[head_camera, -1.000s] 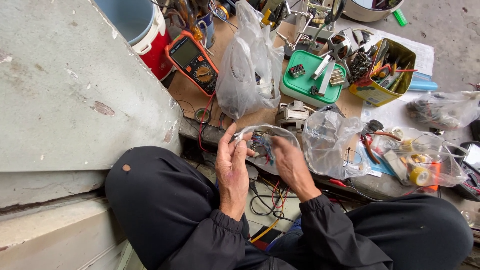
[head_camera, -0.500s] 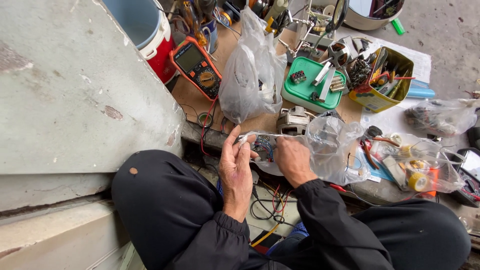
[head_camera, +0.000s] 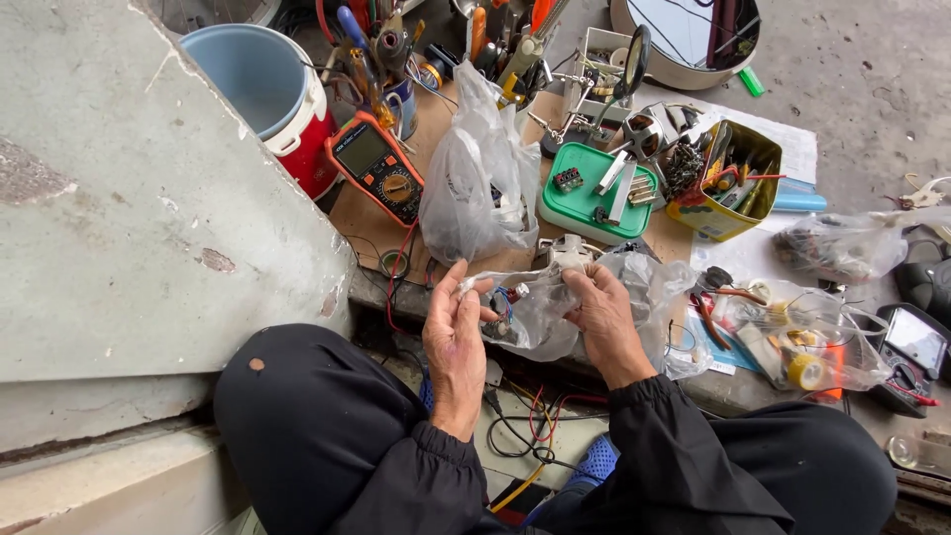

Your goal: Sorting through and inspecting various small mechanical and electronic parts stored in plastic bags on a workbench.

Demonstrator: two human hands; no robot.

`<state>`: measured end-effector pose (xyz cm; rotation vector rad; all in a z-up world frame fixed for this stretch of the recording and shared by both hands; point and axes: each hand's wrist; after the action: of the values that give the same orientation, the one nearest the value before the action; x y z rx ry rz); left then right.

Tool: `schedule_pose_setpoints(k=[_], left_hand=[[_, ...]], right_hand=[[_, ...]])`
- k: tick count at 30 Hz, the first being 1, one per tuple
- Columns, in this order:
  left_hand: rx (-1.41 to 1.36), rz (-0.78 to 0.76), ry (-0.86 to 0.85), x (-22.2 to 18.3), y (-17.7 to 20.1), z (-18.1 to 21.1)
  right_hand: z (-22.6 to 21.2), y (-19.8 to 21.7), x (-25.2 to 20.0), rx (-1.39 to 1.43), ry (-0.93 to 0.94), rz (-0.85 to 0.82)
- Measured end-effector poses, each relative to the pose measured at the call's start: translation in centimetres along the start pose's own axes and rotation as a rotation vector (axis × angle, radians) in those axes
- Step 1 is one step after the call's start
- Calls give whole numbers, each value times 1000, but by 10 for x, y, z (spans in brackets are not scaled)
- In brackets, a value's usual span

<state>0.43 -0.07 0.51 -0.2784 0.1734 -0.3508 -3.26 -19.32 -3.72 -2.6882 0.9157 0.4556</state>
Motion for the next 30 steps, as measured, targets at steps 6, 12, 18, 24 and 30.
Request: schedule_pose_setpoints(k=[6,12,18,24,30], left_hand=[[23,33,7,2,4,-3],[32,159,42,2,6,6],[218,-109,107,-3,-13,26],[178,-522,81,18,-15,-12],[163,-481,178,22,-18,-27]], right_hand=[[22,20,18,237,9,74],[6,32,1,400,126,257],[-18,18,-21,590,-48,-67],[4,34,-9,561,-187,-375],[-36,9,-34,178,-261,-380]])
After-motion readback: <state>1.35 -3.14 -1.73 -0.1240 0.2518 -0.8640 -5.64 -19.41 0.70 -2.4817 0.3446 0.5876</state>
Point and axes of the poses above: each hand's wrist, its own x-axis towards the middle knuckle, its own y-axis out of the back of the hand, z = x × y, and after that the axes turned 12 degrees about -z, right-handed
